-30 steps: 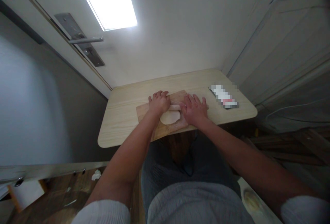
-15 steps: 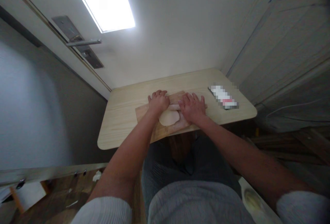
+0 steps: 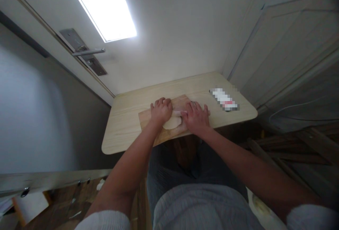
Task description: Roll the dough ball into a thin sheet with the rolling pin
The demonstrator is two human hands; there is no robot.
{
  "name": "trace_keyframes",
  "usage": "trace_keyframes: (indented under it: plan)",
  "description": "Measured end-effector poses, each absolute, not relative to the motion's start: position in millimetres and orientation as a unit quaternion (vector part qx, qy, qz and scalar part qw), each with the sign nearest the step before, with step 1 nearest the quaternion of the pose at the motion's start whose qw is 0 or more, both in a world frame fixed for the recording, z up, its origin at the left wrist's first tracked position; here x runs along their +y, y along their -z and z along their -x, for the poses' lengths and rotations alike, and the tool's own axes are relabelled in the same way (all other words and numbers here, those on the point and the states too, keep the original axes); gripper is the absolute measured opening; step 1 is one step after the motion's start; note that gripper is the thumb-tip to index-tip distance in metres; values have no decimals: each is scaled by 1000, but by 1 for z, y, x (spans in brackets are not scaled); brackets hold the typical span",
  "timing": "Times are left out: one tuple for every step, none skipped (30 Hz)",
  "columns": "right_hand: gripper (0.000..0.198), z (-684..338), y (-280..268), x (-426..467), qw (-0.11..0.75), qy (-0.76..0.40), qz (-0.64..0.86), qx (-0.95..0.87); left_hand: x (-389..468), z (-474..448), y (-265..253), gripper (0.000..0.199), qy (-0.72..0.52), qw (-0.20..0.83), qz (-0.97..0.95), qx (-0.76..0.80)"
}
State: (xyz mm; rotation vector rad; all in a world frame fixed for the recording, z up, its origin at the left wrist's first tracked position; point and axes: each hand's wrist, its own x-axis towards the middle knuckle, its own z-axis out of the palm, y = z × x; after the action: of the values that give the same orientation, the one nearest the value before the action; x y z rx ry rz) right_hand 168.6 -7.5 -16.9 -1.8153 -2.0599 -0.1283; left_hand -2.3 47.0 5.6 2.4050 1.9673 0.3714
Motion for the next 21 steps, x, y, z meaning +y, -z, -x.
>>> trace_keyframes:
  plan:
    - [55,-169,19,-11,198,49,645,-736,44,3,-5,44,-122,2,-768,628]
    - [56,-169,21,-14,201,53,643,-737,42,3,-5,44,-125,-1,-768,628]
    - [57,-169,23,-17,203,56,641,-738,39,3,-4,45,-127,-4,-769,627]
    - [58,-169,24,-20,205,59,639,-739,36,4,-4,46,-130,-7,-770,625]
    - [59,-169,26,-24,208,62,636,-740,34,5,-3,46,-132,-10,-771,622]
    - [59,-169,27,-28,211,65,634,-741,32,5,-2,47,-134,-15,-773,619]
    - [61,-169,28,-32,214,66,632,-742,29,6,-2,47,-134,-21,-777,615]
    - [62,-169,29,-36,217,68,630,-743,27,7,-1,47,-134,-28,-780,610]
    - [63,-169,30,-40,219,69,628,-744,24,8,0,46,-133,-36,-784,605]
    - [65,-168,30,-45,221,70,625,-745,21,9,0,46,-133,-44,-786,602]
    - [66,-168,31,-49,223,70,622,-747,18,9,1,45,-133,-52,-788,599]
    - [67,-168,32,-54,225,71,619,-749,15,10,1,45,-133,-59,-790,596]
    - [69,-167,33,-58,228,72,616,-751,12,10,1,45,-134,-66,-790,594]
    - [70,-167,34,-62,230,72,612,-753,9,11,1,46,-135,-70,-790,594]
    - [71,-167,35,-66,231,73,610,-755,6,11,0,46,-134,-73,-790,594]
    - [72,-166,35,-70,232,73,608,-756,3,11,-1,47,-132,-73,-789,595]
    - [72,-166,36,-73,232,73,608,-756,0,11,-2,47,-130,-71,-789,597]
    - [73,-166,36,-76,231,73,607,-757,-2,11,-3,48,-127,-68,-788,599]
    - [73,-165,37,-78,229,73,607,-758,-4,12,-4,48,-124,-64,-788,600]
    - [74,-165,37,-81,227,73,607,-758,-7,12,-5,49,-122,-61,-789,599]
    - [75,-165,37,-83,225,74,606,-760,-8,12,-6,49,-121,-59,-791,597]
